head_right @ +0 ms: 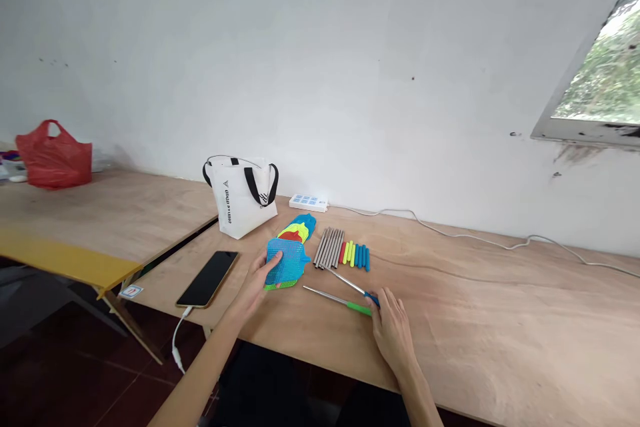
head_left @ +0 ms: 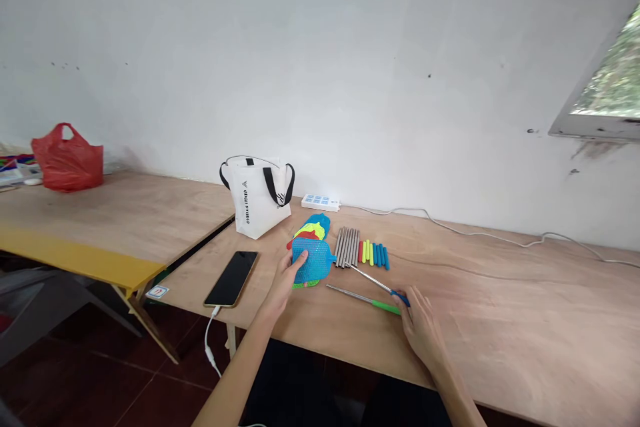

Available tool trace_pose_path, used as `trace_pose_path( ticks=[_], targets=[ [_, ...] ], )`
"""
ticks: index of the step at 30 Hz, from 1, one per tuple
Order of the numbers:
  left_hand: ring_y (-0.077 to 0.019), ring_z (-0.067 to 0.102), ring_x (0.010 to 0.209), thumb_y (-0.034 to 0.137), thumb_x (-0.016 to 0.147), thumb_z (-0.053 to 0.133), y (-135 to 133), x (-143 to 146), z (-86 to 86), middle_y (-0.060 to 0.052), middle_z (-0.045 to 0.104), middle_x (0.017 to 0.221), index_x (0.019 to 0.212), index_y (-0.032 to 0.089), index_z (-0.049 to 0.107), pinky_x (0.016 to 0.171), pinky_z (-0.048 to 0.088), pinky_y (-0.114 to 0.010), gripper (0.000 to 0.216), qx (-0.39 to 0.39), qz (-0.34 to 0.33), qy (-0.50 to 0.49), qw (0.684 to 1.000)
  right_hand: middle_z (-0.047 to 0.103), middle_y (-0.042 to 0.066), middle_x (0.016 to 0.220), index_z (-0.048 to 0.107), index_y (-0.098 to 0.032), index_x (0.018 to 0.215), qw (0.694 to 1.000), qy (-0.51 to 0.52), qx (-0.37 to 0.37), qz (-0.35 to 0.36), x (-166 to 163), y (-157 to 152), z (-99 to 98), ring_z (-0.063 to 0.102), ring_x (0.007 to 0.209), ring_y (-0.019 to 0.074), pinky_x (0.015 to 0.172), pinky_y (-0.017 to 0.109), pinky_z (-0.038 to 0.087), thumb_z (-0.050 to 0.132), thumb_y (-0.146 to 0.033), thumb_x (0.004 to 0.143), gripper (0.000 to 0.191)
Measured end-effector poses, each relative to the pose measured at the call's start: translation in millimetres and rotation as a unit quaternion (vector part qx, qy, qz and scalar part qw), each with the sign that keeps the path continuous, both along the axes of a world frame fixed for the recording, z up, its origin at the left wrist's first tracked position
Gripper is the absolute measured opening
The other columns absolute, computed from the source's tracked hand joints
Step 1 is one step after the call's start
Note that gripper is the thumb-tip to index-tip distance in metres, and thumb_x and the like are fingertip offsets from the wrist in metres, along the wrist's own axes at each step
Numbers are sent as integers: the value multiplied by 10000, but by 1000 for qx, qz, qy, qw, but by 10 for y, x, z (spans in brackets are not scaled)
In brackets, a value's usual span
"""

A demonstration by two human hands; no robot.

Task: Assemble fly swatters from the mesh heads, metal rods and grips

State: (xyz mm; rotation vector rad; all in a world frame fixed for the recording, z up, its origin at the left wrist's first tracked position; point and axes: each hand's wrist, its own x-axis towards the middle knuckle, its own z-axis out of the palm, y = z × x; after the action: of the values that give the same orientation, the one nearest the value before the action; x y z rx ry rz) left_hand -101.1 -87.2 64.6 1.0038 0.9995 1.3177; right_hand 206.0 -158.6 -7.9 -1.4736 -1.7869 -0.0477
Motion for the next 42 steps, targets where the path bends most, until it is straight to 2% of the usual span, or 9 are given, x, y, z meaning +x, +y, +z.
trace_pose_path(
  ticks=[4,9,21,27,30,34,42],
  targets=[
    [-179,678,711,541,752,805,119,28,-130,-80,743,956,1194,181,678,478,446,-211,584,-29,-13,-24,999,675,62,1023,601,-277,1105,1000,12,-1,23,-19,-27,47,639,953,247,851,401,479,345,-430,1064,301],
    [-187,674,665,488,754,815,220,32,-196,-70,742,853,1208,171,692,469,437,-223,568,-34,-30,-30,999,673,66,1033,606,-282,1173,999,14,-8,37,-39,-45,73,631,938,243,841,402,484,353,-429,1067,312],
    [-167,681,642,512,748,820,133,40,-193,-87,750,972,1264,177,675,429,423,-205,631,-26,-45,-26,998,678,53,1034,622,-290,1116,998,0,-15,58,-35,-50,81,663,950,231,835,368,551,384,-420,1056,278],
    [-142,648,591,552,700,840,149,137,-252,-59,717,855,1112,149,693,403,418,-199,595,-30,-52,-61,996,658,62,1032,596,-284,1133,996,32,-27,80,-43,-56,89,654,972,233,849,361,546,374,-429,1060,275],
    [-136,653,615,568,690,843,124,207,-287,-50,712,898,1137,168,670,404,422,-196,625,-25,-56,-78,995,655,57,1033,611,-288,1108,995,12,-32,91,-54,-60,81,647,964,228,854,358,536,380,-411,1062,267],
    [-124,634,609,591,710,821,68,249,-253,-35,692,888,1159,169,650,408,429,-196,639,1,-60,-67,996,661,60,1021,627,-290,1101,995,-18,-30,96,-52,-52,59,641,933,232,855,380,526,367,-387,1066,280],
    [-127,632,632,566,683,844,76,128,-147,-41,698,900,1146,157,661,421,416,-194,645,-4,-30,-70,997,670,63,1023,612,-269,1133,998,36,12,53,-24,-52,68,649,963,228,852,367,536,387,-396,1057,270]
  ],
)
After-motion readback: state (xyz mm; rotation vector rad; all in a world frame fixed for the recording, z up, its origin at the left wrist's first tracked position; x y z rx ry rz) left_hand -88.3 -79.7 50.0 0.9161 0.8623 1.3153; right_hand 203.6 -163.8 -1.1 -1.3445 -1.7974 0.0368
